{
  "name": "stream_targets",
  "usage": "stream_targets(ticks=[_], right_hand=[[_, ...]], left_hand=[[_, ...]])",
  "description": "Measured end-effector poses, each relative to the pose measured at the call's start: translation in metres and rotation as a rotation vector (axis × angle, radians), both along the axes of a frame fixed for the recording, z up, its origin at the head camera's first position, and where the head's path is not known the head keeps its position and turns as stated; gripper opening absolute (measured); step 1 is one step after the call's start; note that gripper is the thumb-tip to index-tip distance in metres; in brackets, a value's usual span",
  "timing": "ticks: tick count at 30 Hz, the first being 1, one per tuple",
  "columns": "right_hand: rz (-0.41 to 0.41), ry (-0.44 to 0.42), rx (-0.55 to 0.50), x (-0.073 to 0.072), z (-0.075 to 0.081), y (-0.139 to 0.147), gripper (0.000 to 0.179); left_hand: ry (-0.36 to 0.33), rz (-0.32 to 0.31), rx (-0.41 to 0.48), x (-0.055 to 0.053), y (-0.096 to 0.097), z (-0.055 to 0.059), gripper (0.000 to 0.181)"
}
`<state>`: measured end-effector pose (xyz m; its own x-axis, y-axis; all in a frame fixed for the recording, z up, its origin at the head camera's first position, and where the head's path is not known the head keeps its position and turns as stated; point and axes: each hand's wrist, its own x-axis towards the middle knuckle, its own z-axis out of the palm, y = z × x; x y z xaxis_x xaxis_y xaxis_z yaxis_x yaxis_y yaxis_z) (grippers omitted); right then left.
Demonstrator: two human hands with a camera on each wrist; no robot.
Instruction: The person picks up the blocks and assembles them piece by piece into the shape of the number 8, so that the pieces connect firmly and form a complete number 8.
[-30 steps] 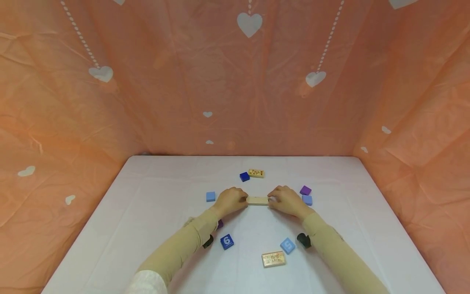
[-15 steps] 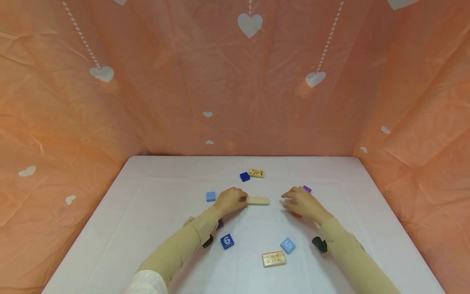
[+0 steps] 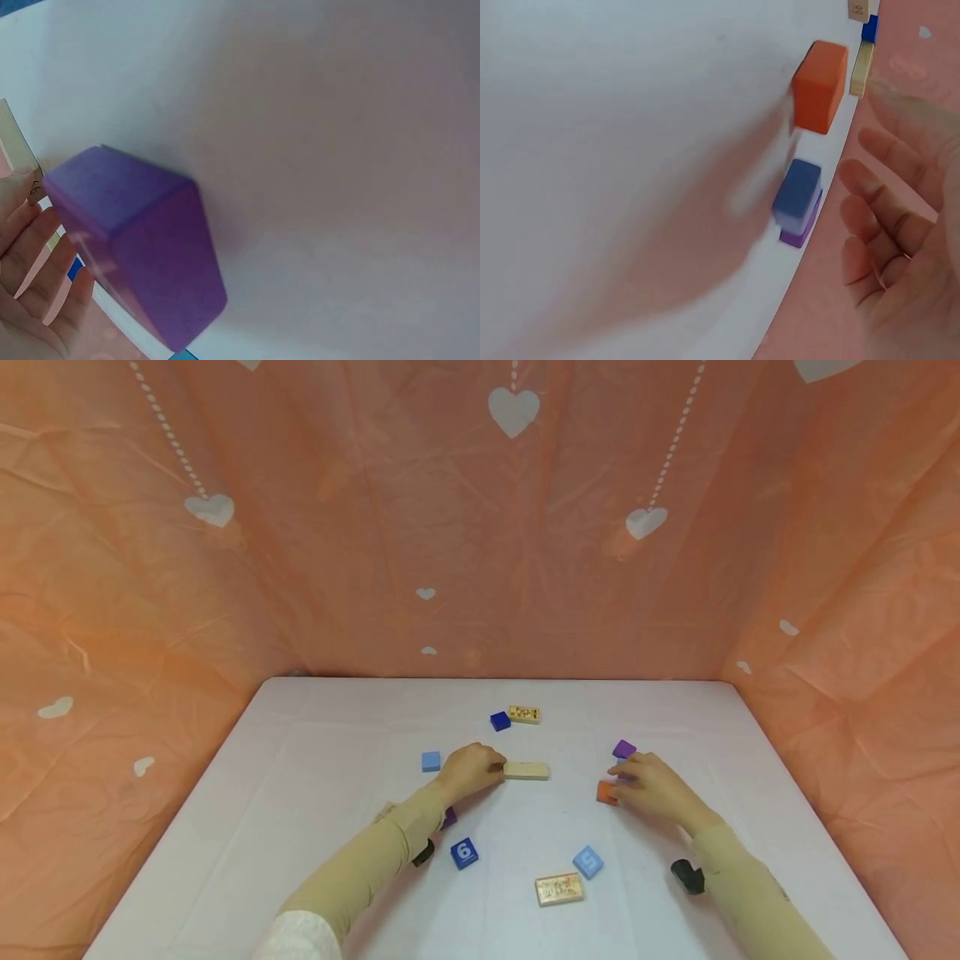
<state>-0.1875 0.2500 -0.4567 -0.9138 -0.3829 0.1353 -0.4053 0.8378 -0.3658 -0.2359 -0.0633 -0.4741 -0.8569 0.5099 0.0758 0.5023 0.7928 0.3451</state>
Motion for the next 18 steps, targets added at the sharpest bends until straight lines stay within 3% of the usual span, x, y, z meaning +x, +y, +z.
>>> stream_targets(ticks=[10, 18], right_hand=[[-0.031, -0.077, 0.008, 0.0081, -0.0033, 0.0081, 0.025], [-0.029, -0.060, -0.002, 0.0082, -0.0083, 0.0078, 0.024]], left_hand=[[0.014, 0.003, -0.001, 0.0006, 0.0001, -0.0020, 0.025], [0.011, 0.016, -0.027, 0.0008, 0.0019, -0.0018, 0.025]])
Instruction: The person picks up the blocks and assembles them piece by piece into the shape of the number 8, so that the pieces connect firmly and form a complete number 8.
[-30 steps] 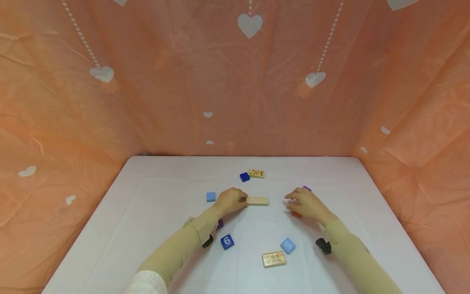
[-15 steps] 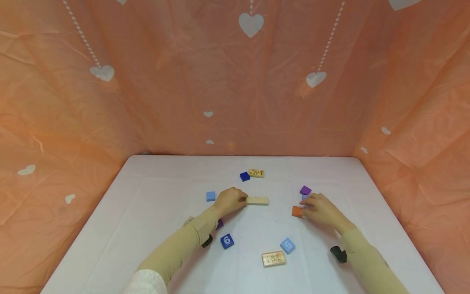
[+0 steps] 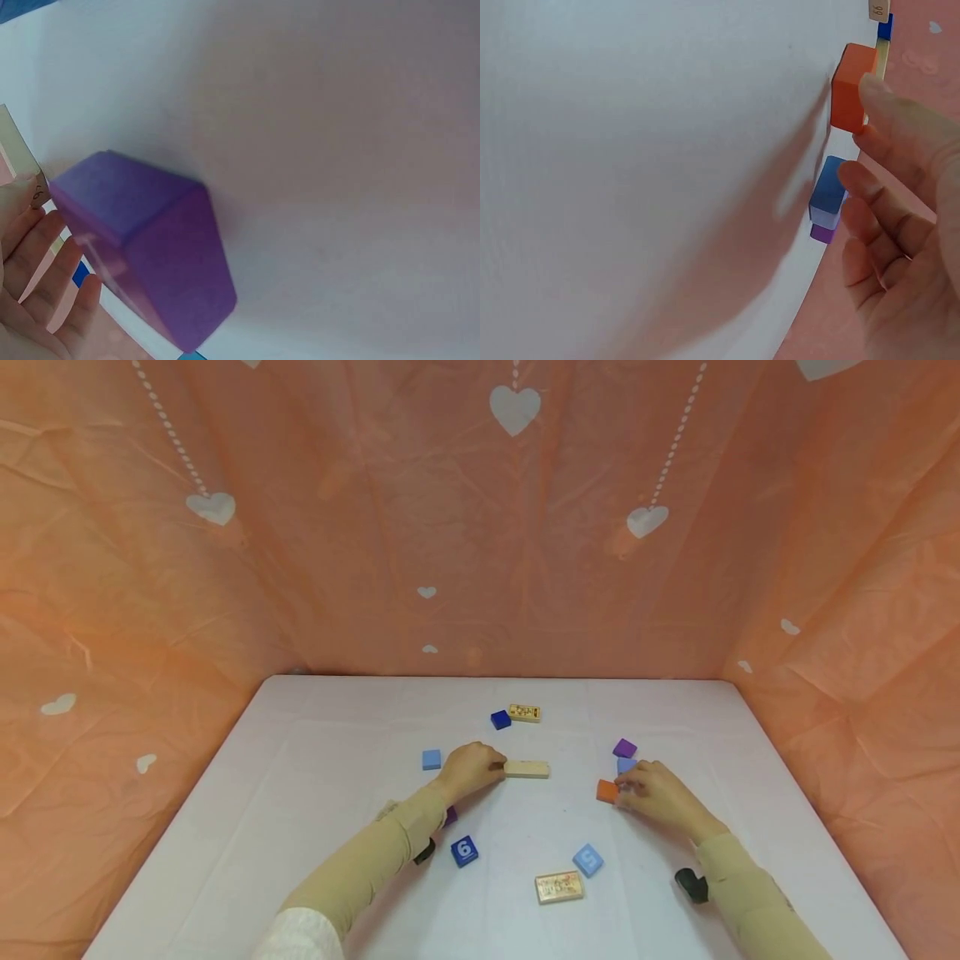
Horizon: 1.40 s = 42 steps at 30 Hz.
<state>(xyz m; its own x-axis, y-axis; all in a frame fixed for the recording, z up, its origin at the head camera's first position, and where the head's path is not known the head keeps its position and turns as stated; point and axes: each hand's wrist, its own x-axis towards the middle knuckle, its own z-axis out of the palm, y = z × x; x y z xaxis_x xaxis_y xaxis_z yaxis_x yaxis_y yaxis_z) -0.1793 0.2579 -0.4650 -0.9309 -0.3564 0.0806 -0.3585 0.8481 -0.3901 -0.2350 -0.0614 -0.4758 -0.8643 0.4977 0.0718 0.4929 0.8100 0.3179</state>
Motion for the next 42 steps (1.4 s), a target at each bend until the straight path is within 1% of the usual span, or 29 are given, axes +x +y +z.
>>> stream_targets(ticks=[4, 8, 15, 18, 24, 32, 36, 38, 42], right_hand=[[0.000, -0.009, -0.009, 0.001, -0.001, -0.001, 0.023], [-0.002, -0.018, -0.014, 0.000, -0.001, -0.002, 0.023], [0.021, 0.018, -0.043, -0.001, -0.004, -0.007, 0.022], [0.019, 0.003, -0.055, -0.003, -0.004, -0.010, 0.023], [0.010, -0.035, -0.045, -0.006, -0.005, -0.019, 0.025], [0.047, -0.043, -0.061, -0.010, -0.004, -0.031, 0.025], [0.043, -0.071, -0.078, -0.011, -0.004, -0.039, 0.026], [0.058, -0.072, -0.088, -0.012, -0.005, -0.042, 0.026], [0.074, -0.071, -0.074, -0.013, -0.007, -0.048, 0.026]], left_hand=[[0.017, 0.001, -0.012, 0.000, 0.001, 0.000, 0.024], [0.010, 0.012, -0.014, 0.000, 0.001, 0.001, 0.024], [0.002, 0.014, -0.016, 0.000, 0.001, 0.001, 0.024], [0.007, 0.010, -0.015, 0.001, 0.000, 0.001, 0.023], [0.012, 0.009, -0.013, 0.001, 0.001, 0.002, 0.023], [-0.002, 0.011, -0.012, 0.000, 0.002, 0.003, 0.023], [0.002, 0.006, -0.013, 0.000, 0.001, 0.003, 0.023], [0.006, 0.004, -0.013, -0.001, 0.001, 0.002, 0.023], [-0.012, 0.010, -0.006, -0.001, 0.001, 0.002, 0.023]])
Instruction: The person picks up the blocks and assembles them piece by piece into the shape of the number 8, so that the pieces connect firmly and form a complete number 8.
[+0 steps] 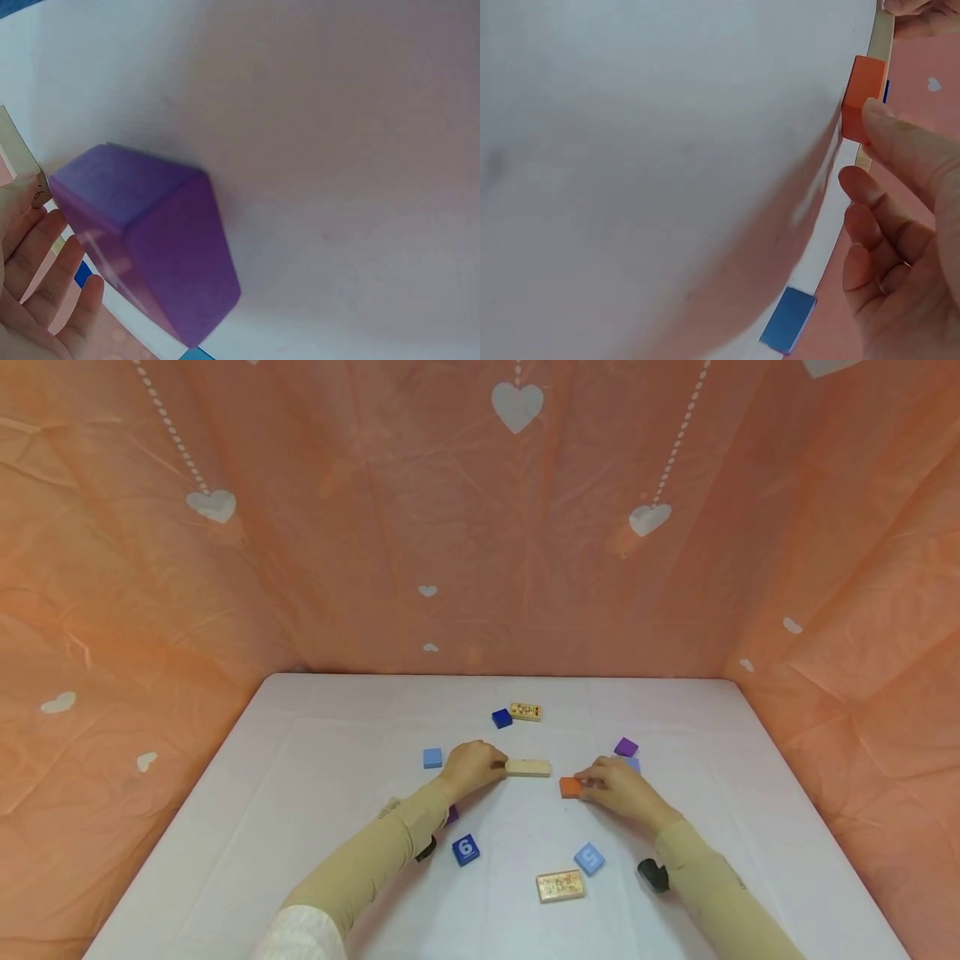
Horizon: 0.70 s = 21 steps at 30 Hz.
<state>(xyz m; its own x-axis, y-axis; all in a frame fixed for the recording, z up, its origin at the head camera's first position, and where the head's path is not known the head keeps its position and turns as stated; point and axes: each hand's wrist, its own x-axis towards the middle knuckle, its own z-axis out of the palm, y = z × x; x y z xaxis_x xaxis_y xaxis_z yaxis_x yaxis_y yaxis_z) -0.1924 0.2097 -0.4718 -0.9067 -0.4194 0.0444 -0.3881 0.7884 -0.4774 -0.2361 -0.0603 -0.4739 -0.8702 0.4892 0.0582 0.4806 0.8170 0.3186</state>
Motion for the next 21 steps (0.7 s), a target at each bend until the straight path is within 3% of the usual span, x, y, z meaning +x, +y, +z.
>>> stream_targets(ticks=[11, 21], right_hand=[[-0.007, -0.042, -0.010, -0.003, 0.000, -0.014, 0.026], [-0.025, -0.013, 0.007, -0.003, -0.004, -0.016, 0.026]], left_hand=[[0.018, -0.006, -0.012, 0.001, 0.000, 0.001, 0.024], [0.019, -0.003, -0.003, 0.000, 0.000, 0.001, 0.022]])
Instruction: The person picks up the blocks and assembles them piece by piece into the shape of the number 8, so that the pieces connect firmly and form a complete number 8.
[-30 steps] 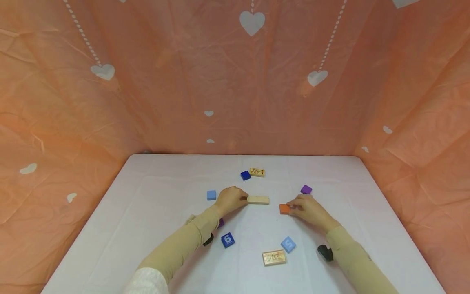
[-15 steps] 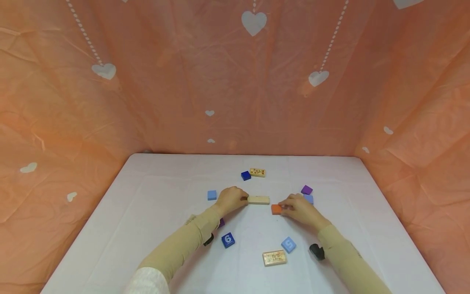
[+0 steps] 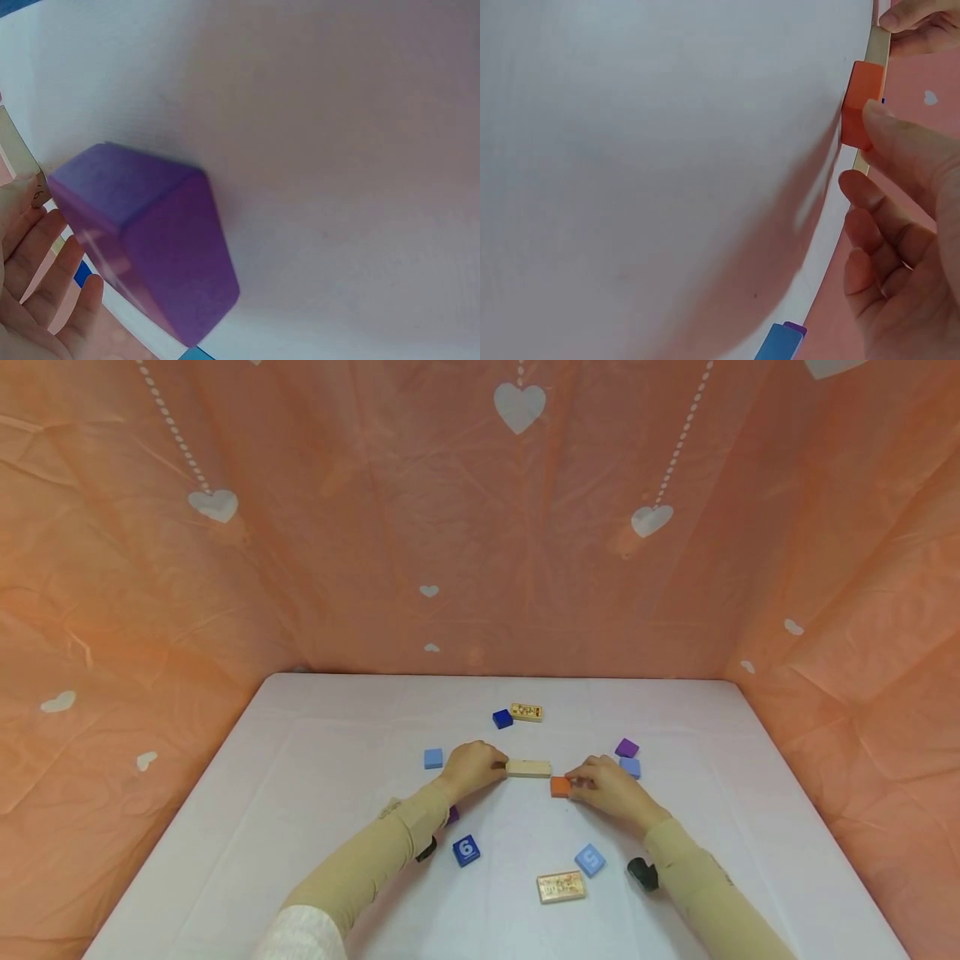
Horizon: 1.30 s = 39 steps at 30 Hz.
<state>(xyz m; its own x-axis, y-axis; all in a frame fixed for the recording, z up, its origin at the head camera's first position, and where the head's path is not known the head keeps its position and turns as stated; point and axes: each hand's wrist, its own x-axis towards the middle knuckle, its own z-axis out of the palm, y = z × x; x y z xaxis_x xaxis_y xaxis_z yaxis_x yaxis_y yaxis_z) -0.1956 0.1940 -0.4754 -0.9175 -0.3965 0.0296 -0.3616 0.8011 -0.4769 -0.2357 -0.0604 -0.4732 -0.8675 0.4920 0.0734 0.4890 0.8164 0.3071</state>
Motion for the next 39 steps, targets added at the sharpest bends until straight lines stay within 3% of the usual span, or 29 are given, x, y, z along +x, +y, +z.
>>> stream_targets(ticks=[12, 20, 39], right_hand=[[-0.025, -0.022, 0.022, 0.0003, 0.0007, -0.0042, 0.027], [0.013, 0.036, 0.031, 0.0006, 0.0000, -0.0025, 0.027], [0.008, 0.036, 0.027, -0.0003, 0.0005, -0.0025, 0.027]], left_hand=[[0.023, -0.012, -0.017, -0.0010, -0.0002, -0.0009, 0.023], [0.035, -0.016, -0.019, -0.0009, -0.0003, -0.0011, 0.023], [0.046, -0.026, -0.020, -0.0015, -0.0014, -0.0016, 0.022]])
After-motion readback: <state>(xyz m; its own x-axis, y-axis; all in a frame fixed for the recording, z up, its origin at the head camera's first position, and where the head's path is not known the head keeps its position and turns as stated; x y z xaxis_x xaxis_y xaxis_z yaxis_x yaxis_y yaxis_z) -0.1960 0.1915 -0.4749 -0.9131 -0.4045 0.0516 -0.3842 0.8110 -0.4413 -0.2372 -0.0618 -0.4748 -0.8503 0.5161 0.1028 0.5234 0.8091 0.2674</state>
